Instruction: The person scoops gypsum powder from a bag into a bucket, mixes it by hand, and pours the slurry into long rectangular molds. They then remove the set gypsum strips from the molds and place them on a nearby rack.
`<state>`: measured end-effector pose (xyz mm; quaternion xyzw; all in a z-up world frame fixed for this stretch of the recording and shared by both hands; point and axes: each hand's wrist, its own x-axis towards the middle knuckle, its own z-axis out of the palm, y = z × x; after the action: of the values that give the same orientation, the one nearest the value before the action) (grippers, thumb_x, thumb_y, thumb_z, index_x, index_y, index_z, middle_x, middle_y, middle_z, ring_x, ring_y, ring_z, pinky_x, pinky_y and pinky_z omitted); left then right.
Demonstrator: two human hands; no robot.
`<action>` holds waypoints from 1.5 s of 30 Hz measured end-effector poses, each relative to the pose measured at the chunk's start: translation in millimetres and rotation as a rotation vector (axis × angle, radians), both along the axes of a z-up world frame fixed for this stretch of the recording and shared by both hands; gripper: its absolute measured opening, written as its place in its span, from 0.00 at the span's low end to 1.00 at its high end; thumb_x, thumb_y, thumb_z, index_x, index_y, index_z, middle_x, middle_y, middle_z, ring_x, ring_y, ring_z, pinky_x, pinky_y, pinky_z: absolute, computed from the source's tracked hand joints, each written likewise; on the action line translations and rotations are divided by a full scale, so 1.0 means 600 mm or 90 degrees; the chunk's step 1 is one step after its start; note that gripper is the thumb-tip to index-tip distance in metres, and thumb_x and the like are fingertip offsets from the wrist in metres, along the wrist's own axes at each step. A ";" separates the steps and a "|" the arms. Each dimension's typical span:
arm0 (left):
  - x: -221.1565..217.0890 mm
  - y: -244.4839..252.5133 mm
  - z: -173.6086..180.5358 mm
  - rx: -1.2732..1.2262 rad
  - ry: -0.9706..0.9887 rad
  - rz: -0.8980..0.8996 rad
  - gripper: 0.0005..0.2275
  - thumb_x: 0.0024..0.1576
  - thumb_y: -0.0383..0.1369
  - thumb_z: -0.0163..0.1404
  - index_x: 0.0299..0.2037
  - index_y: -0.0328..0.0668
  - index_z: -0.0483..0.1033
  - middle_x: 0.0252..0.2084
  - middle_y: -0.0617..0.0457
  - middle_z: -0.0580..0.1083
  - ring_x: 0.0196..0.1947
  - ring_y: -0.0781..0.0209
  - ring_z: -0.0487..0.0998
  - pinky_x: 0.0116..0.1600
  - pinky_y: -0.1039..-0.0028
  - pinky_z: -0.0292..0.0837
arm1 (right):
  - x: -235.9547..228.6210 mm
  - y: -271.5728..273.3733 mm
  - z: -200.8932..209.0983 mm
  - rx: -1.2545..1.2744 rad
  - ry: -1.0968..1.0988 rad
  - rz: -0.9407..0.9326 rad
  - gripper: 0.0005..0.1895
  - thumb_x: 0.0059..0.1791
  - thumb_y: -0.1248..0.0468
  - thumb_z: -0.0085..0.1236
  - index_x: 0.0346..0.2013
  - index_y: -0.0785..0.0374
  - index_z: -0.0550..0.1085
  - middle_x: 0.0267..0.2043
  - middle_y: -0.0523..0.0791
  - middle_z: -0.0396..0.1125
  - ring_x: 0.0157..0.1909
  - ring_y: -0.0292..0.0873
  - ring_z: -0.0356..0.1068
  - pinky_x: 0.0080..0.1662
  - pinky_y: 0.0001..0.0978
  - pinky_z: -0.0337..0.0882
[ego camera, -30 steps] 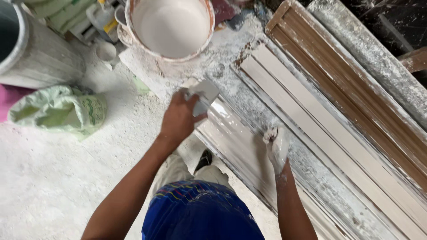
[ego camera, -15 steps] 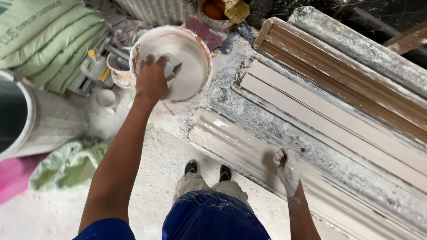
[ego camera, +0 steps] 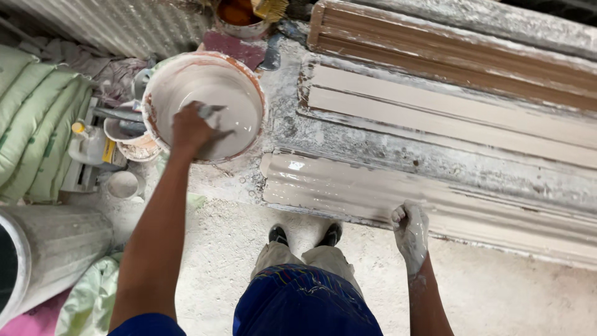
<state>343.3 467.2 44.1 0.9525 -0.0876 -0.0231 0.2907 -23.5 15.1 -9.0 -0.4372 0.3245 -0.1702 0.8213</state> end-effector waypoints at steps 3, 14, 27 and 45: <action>0.015 0.048 -0.011 -0.166 0.145 0.101 0.25 0.55 0.39 0.61 0.57 0.29 0.72 0.47 0.40 0.78 0.45 0.49 0.81 0.49 0.60 0.80 | -0.027 0.002 0.000 -0.001 0.009 -0.041 0.12 0.57 0.64 0.49 0.29 0.60 0.64 0.26 0.41 0.56 0.28 0.36 0.57 0.29 0.28 0.58; -0.073 0.043 0.087 -0.818 0.341 0.087 0.21 0.66 0.31 0.47 0.69 0.40 0.58 0.60 0.42 0.70 0.53 0.53 0.79 0.51 0.65 0.80 | -0.052 -0.020 0.001 0.008 -0.002 -0.102 0.14 0.57 0.63 0.51 0.27 0.59 0.63 0.25 0.41 0.55 0.27 0.37 0.56 0.29 0.31 0.56; -0.237 -0.138 0.033 -0.770 0.434 0.015 0.11 0.67 0.35 0.47 0.56 0.40 0.71 0.43 0.47 0.72 0.37 0.63 0.77 0.35 0.75 0.82 | -0.092 -0.015 0.004 0.053 0.004 -0.171 0.14 0.55 0.64 0.52 0.27 0.59 0.62 0.25 0.41 0.54 0.26 0.36 0.53 0.29 0.30 0.55; -0.230 -0.068 -0.096 -0.175 -0.052 -0.144 0.24 0.54 0.35 0.65 0.59 0.32 0.75 0.46 0.40 0.71 0.41 0.53 0.79 0.42 0.68 0.77 | -0.136 0.000 0.002 0.036 0.044 -0.204 0.16 0.56 0.62 0.52 0.26 0.57 0.61 0.25 0.41 0.54 0.26 0.36 0.55 0.28 0.28 0.57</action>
<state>205.1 426.1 -13.4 0.8879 -0.2084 -0.0045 0.4102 -104.9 15.1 -7.6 -0.3625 0.4229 -0.2744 0.7838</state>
